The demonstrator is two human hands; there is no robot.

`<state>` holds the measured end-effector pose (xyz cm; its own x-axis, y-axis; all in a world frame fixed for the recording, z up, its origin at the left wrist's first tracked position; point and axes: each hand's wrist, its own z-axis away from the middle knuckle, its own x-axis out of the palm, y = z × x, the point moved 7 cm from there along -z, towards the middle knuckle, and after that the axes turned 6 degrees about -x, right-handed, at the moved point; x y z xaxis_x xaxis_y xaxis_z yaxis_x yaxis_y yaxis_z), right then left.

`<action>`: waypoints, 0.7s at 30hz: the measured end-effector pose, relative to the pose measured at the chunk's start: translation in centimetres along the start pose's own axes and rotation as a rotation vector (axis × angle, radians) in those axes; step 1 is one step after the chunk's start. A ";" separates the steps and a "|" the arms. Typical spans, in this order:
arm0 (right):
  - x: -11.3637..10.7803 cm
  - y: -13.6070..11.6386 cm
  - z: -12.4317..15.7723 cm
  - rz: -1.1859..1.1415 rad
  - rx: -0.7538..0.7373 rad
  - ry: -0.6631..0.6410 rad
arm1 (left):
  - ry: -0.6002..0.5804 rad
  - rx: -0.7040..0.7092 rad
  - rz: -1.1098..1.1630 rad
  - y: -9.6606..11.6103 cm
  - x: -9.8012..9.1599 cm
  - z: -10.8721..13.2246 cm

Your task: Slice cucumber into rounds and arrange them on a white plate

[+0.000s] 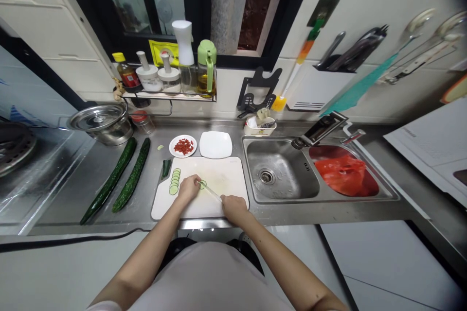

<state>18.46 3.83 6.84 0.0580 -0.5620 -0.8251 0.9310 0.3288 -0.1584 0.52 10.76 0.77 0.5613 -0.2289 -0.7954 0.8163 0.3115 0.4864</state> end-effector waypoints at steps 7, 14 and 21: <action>-0.5 0.0 -0.2 0.064 -0.016 -0.003 | -0.018 0.016 0.003 0.1 -0.3 -0.2; -0.7 0.0 -0.2 0.075 -0.019 0.006 | -0.028 0.016 0.020 0.0 -0.4 -0.2; -0.7 0.3 -0.2 0.095 -0.024 0.035 | -0.031 0.017 0.011 0.1 -0.5 -0.1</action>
<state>18.61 4.49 7.30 0.1327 -0.5007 -0.8554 0.9132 0.3973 -0.0909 0.32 10.99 1.19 0.5741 -0.2537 -0.7785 0.8121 0.2982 0.5016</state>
